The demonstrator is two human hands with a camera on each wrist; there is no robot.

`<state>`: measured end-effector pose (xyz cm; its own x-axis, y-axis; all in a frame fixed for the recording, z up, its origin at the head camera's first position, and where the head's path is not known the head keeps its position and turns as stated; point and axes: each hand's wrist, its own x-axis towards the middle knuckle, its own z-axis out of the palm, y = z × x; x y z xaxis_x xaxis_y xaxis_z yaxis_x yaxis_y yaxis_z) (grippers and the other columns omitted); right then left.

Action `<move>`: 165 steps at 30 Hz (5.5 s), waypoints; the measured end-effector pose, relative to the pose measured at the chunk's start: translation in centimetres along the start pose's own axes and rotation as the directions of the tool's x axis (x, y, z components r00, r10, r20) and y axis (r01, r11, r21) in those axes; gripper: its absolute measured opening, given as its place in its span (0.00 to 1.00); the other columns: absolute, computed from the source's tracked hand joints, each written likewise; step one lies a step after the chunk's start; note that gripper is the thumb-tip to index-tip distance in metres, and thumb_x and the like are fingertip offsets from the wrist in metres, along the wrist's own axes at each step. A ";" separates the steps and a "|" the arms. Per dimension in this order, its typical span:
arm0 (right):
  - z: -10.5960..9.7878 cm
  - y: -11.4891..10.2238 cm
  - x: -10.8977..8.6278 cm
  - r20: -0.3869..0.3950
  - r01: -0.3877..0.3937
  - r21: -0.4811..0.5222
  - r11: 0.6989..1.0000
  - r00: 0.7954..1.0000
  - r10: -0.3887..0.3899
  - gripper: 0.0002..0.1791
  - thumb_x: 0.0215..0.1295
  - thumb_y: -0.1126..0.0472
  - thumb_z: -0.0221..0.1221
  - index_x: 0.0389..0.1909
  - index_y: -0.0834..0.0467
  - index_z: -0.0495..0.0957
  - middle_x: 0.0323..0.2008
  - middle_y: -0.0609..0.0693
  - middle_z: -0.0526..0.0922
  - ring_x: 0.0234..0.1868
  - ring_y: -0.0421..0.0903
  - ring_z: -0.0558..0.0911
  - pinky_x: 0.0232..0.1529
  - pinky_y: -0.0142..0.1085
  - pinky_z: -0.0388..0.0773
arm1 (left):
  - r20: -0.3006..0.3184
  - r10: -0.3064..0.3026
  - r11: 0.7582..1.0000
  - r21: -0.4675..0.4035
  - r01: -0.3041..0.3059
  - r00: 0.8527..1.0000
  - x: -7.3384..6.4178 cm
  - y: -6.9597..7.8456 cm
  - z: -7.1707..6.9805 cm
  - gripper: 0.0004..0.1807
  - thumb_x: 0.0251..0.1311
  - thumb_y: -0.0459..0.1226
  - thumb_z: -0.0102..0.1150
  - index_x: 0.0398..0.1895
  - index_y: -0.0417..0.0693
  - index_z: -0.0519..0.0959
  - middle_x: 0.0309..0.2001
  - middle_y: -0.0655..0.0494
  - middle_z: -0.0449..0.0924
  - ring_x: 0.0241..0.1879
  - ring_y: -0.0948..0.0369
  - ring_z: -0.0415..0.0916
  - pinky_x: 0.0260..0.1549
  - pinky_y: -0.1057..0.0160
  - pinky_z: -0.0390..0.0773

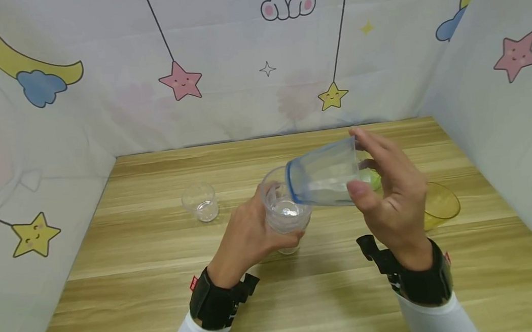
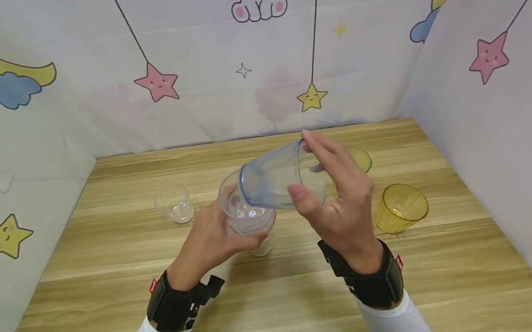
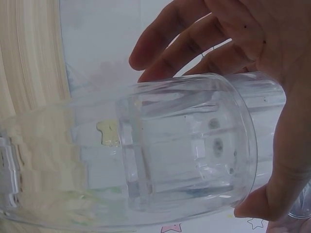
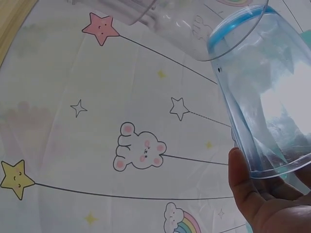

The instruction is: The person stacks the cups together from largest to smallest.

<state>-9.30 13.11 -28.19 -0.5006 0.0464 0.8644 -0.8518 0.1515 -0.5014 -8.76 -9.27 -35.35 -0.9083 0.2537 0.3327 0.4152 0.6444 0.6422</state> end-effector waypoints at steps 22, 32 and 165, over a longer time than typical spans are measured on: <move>3.6 -1.2 0.0 0.141 0.115 -0.055 0.992 0.984 -0.107 0.42 0.57 0.42 0.72 0.57 0.75 0.75 0.60 0.64 0.79 0.60 0.60 0.79 0.58 0.46 0.77 | -0.004 0.059 0.998 -0.002 -0.059 0.998 0.0 -0.3 -0.1 0.54 0.40 0.53 0.80 0.72 0.57 0.62 0.48 0.61 0.80 0.42 0.64 0.79 0.38 0.61 0.80; 3.8 -0.7 -0.4 0.215 0.100 -0.110 0.989 0.974 -0.075 0.46 0.57 0.41 0.71 0.63 0.73 0.72 0.62 0.60 0.78 0.60 0.56 0.79 0.57 0.44 0.77 | -0.004 0.106 0.994 0.013 -0.106 0.994 0.3 -0.1 -0.2 0.52 0.41 0.51 0.79 0.71 0.55 0.61 0.48 0.63 0.79 0.41 0.65 0.79 0.39 0.62 0.80; -4.5 5.7 0.3 0.504 -0.247 -0.657 0.713 0.560 0.658 0.46 0.60 0.42 0.70 0.70 0.68 0.67 0.66 0.65 0.72 0.65 0.64 0.71 0.61 0.60 0.69 | 0.091 0.011 0.967 -0.253 0.013 0.996 0.4 -1.1 0.1 0.60 0.38 0.47 0.85 0.75 0.64 0.55 0.57 0.61 0.77 0.55 0.60 0.77 0.51 0.53 0.78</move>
<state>-13.62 18.44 -30.62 -0.9184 -0.3717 0.1357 -0.3823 0.7447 -0.5470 -9.54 -9.79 -36.01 -0.9046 0.3254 0.2752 0.4032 0.4442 0.8001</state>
